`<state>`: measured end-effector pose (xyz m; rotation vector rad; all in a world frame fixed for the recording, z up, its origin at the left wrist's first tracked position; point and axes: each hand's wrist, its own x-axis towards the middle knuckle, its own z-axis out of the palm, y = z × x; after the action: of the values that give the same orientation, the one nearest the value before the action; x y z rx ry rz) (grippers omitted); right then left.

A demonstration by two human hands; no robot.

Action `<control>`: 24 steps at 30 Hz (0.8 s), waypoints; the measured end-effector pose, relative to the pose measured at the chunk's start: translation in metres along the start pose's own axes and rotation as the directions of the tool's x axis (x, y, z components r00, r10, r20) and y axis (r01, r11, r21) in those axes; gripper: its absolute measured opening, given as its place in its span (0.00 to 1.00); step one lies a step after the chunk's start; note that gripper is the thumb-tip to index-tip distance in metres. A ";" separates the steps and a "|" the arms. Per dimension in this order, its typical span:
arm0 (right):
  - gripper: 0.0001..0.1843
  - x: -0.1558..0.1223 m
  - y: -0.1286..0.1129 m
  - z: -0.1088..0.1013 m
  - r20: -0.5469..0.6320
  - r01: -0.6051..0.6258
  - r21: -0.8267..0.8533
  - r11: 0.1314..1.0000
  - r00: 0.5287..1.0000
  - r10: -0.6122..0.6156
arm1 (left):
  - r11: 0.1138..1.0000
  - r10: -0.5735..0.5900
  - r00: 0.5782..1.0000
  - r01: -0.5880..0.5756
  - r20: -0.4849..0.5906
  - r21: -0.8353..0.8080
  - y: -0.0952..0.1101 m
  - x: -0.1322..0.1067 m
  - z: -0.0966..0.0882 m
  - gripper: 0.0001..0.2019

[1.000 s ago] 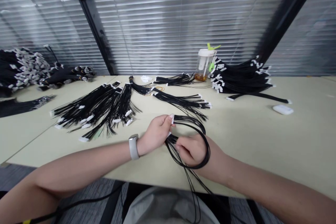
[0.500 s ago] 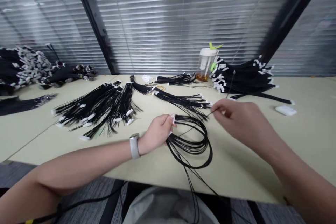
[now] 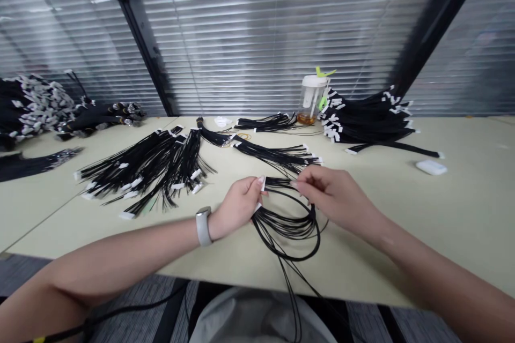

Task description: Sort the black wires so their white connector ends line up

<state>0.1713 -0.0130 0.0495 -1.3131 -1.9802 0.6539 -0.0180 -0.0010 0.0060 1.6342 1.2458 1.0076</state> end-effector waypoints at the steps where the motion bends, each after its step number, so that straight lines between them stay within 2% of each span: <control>1: 0.11 -0.001 0.001 0.003 0.019 0.035 -0.075 0.997 0.999 -0.034 | 1.000 0.008 1.000 -0.008 0.002 -0.003 0.000 0.000 0.000 0.22; 4: 0.13 -0.002 0.000 0.008 0.066 0.086 -0.176 0.981 0.995 -0.075 | 0.999 0.039 0.999 -0.039 0.013 0.003 0.001 -0.001 0.000 0.21; 11: 0.14 0.000 -0.005 0.015 0.119 0.134 -0.247 0.960 0.987 -0.107 | 0.985 0.145 0.988 -0.149 0.053 0.086 0.001 -0.003 -0.001 0.20; 24: 0.16 0.000 -0.003 0.016 0.166 0.158 -0.281 0.947 0.980 -0.114 | 0.981 0.151 0.985 -0.159 0.078 0.114 0.003 -0.004 0.000 0.20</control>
<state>0.1567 -0.0146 0.0412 -1.3120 -2.3365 0.4112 -0.0183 -0.0055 0.0082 1.8673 1.1660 0.9774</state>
